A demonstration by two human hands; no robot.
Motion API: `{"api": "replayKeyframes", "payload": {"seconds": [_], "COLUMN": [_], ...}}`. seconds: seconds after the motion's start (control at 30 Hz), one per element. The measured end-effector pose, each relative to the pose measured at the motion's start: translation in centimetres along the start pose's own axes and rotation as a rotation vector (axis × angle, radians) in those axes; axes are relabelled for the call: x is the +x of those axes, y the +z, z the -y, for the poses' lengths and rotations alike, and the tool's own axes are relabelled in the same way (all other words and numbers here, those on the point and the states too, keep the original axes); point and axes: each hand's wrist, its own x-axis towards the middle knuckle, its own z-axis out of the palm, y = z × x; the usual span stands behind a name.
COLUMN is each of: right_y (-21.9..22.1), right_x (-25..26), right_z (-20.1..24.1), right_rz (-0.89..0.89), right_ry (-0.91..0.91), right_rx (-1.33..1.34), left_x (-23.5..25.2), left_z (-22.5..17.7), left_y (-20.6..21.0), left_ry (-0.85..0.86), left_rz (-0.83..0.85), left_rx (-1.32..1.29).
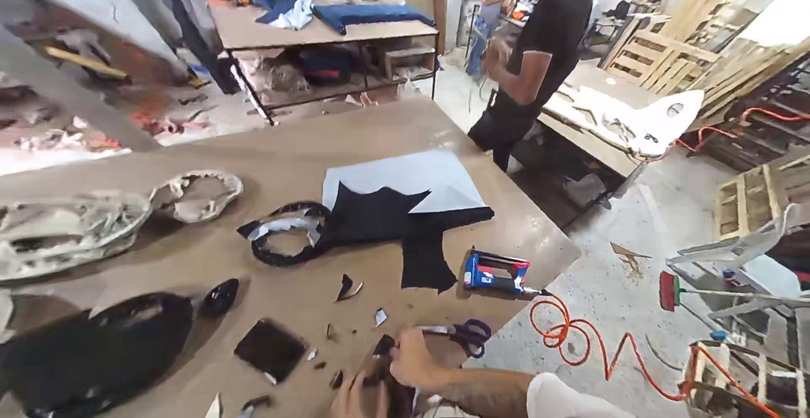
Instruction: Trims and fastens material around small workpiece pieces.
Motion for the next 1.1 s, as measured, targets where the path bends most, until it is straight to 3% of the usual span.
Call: {"api": "replayKeyframes", "payload": {"seconds": [0.1,0.17,0.3,0.37,0.57,0.77,0.87,0.97,1.03,1.1], "right_y": [-0.5,-1.0,1.0,0.7,-0.1,0.6,-0.8,-4.1,-9.6,-15.9], "right_x": [-0.5,-0.3,0.7,0.8,0.2,2.0,0.6,-0.4,-0.9,-0.2], "right_z": [1.7,1.9,-0.9,-2.2,-3.9,-4.5,-4.8,-5.6,-6.9,-9.8], "right_rz": [-0.017,-0.032,-0.066,-0.061,-0.039,-0.047,0.073,0.005,-0.207,-0.291], "right_ry": [0.023,0.041,0.079,0.038,-0.020,0.239,0.229,-0.012,-0.183,-0.178], "right_rx": [-0.028,-0.081,-0.244,-0.246,-0.098,0.207,0.209,-0.032,-0.406,-0.653], "left_x": [1.7,2.0,1.1,1.7,2.4,1.6,1.7,1.8,1.8,1.6], "left_z": [1.4,1.9,3.8,4.1,4.8,4.9,4.8,4.7,4.6,4.6], "left_y": [4.3,5.5,7.4,7.8,9.2,9.3,9.5,9.4,9.5,9.5], "left_ry": [0.133,0.110,0.048,0.097,0.217,0.297,0.325,0.334,0.327,0.324], "left_rz": [0.057,0.100,0.056,0.024,-0.099,-0.017,-0.031,-0.019,-0.044,-0.060], "left_rx": [-0.005,-0.014,-0.029,-0.078,-0.142,0.001,0.059,0.098,0.100,0.097]}}
